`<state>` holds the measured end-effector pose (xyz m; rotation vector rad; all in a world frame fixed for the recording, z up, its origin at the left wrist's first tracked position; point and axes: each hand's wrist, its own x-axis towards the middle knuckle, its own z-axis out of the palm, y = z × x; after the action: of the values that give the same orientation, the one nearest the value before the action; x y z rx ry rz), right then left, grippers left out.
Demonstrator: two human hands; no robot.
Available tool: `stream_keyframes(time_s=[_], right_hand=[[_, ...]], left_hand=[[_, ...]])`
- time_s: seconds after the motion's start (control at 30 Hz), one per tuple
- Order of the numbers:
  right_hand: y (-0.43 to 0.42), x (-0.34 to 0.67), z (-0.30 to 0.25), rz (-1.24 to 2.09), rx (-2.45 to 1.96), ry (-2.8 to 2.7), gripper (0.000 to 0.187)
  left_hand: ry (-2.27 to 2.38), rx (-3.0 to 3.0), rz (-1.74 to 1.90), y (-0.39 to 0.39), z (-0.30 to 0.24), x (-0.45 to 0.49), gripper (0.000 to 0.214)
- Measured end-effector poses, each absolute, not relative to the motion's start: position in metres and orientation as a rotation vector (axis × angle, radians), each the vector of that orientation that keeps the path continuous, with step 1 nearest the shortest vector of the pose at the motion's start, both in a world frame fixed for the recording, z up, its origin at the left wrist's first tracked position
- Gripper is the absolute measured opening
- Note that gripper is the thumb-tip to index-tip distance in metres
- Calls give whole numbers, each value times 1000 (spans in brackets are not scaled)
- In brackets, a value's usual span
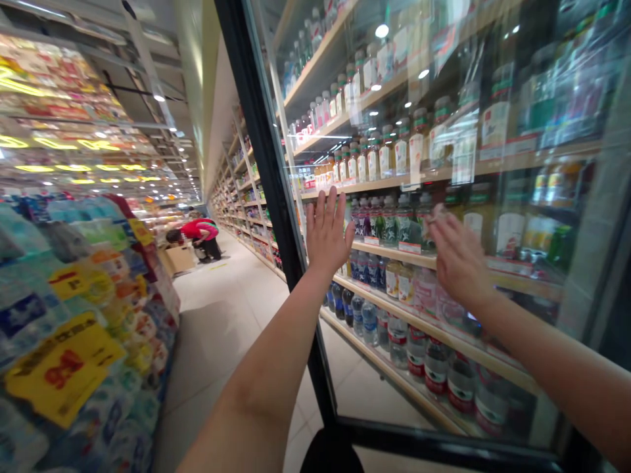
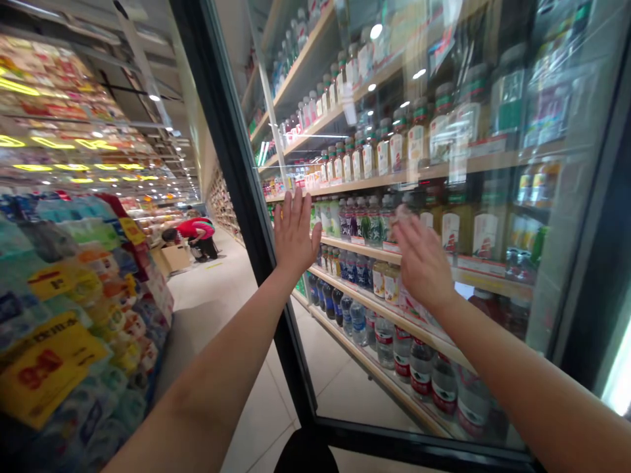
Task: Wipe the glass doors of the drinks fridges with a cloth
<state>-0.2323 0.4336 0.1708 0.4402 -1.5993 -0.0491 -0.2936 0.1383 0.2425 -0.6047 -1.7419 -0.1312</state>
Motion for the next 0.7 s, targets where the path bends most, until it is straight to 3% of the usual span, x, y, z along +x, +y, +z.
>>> stream_keyframes(time_s=[0.1,0.27,0.43,0.57,0.7], right_hand=[[424,-232,178,-170,567,-1661,75],[405,-240,210,70,271,-1534,67],[375,-243,193,-116,603,-1649,71],[399,-239,205,-51,479,-1601,61],[424,-234,190,38,325,-1536,67]], left_hand=[[-1745,-603,-123,138,242,-293,60],[-1741,-587,-101,138,241,-295,60],[-1732,-564,-64,139,241,-295,60],[-1743,-564,-62,139,241,-293,61],[-1775,-567,-82,139,241,-291,60]])
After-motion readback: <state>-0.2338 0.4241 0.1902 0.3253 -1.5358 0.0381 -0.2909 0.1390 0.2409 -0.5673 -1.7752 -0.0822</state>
